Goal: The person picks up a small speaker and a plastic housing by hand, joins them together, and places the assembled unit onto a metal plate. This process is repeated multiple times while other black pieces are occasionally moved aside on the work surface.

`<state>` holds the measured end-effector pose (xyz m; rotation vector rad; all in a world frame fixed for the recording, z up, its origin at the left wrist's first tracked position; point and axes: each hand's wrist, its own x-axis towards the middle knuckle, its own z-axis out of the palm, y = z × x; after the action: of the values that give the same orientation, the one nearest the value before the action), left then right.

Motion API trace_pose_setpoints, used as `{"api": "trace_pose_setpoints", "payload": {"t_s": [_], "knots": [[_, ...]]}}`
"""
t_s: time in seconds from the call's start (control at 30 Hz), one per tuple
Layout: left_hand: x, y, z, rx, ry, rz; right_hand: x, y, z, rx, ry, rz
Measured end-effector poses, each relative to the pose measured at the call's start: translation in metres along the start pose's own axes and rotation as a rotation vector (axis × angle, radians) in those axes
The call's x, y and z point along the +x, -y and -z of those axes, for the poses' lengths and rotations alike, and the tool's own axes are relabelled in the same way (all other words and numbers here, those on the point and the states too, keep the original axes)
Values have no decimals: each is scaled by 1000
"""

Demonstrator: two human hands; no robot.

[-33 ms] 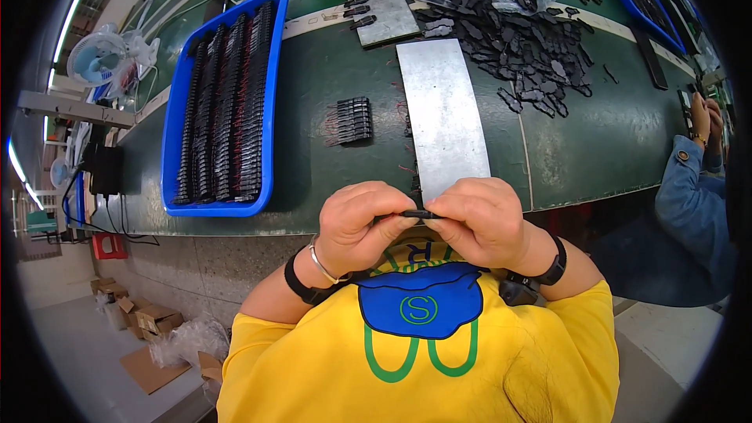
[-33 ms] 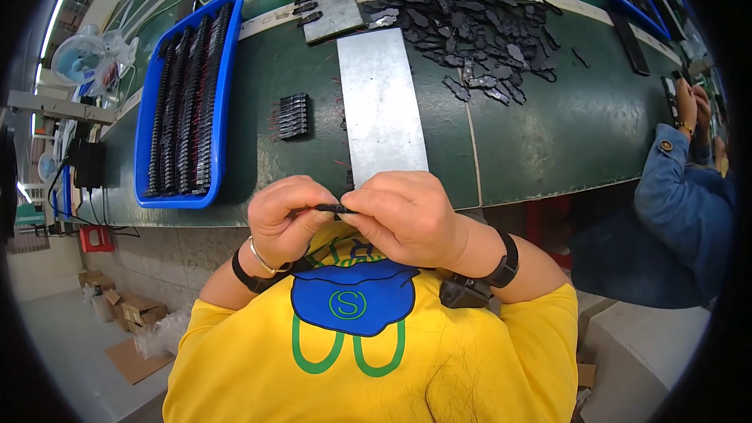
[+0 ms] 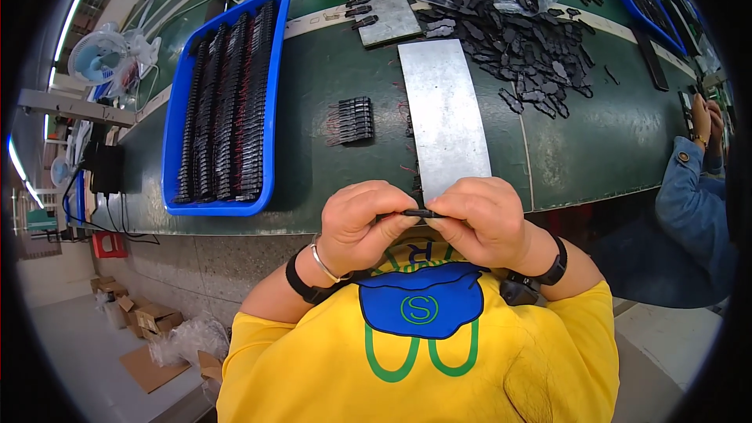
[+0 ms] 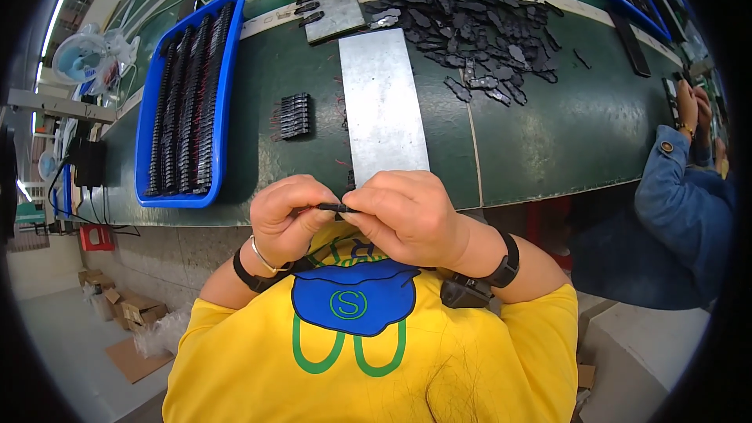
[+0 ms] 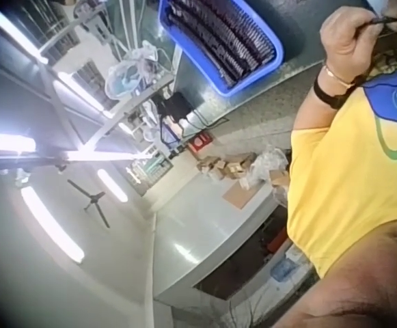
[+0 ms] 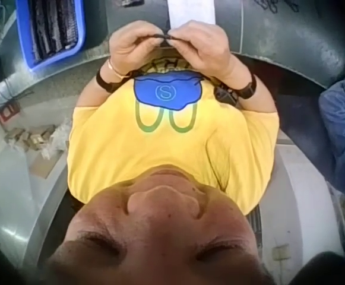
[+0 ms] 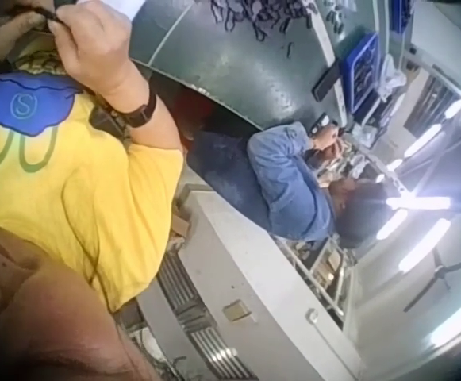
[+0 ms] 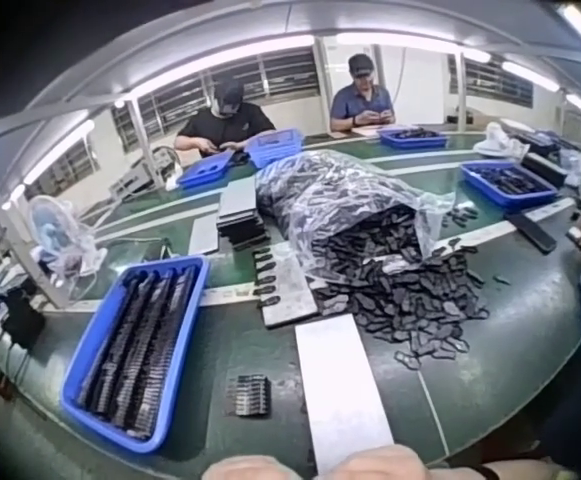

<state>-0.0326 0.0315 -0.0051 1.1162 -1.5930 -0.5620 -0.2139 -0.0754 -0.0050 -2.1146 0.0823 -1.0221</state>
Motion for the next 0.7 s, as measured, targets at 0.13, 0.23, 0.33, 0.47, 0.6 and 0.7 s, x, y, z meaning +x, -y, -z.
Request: {"api": "trace_pose_setpoints", "payload": {"t_s": [0.13, 0.23, 0.33, 0.47, 0.6, 0.7], "knots": [[-3, -2, 0, -96, -10, 38, 3, 3, 1, 97, 13, -14], [-5, 0, 0, -158, 1, 86, 4, 1, 4, 70, 27, 2], [-6, 1, 1, -213, 41, 157, 4, 1, 7, 49, 41, 7], [0, -9, 3, -256, -86, 221, 3, 1, 7, 31, 68, -2], [12, -10, 16, 107, 90, -63, 3, 2, 5, 19, 78, -11], [8, -9, 17, 256, 144, -100, 3, 2, 4, 10, 65, -16]]}}
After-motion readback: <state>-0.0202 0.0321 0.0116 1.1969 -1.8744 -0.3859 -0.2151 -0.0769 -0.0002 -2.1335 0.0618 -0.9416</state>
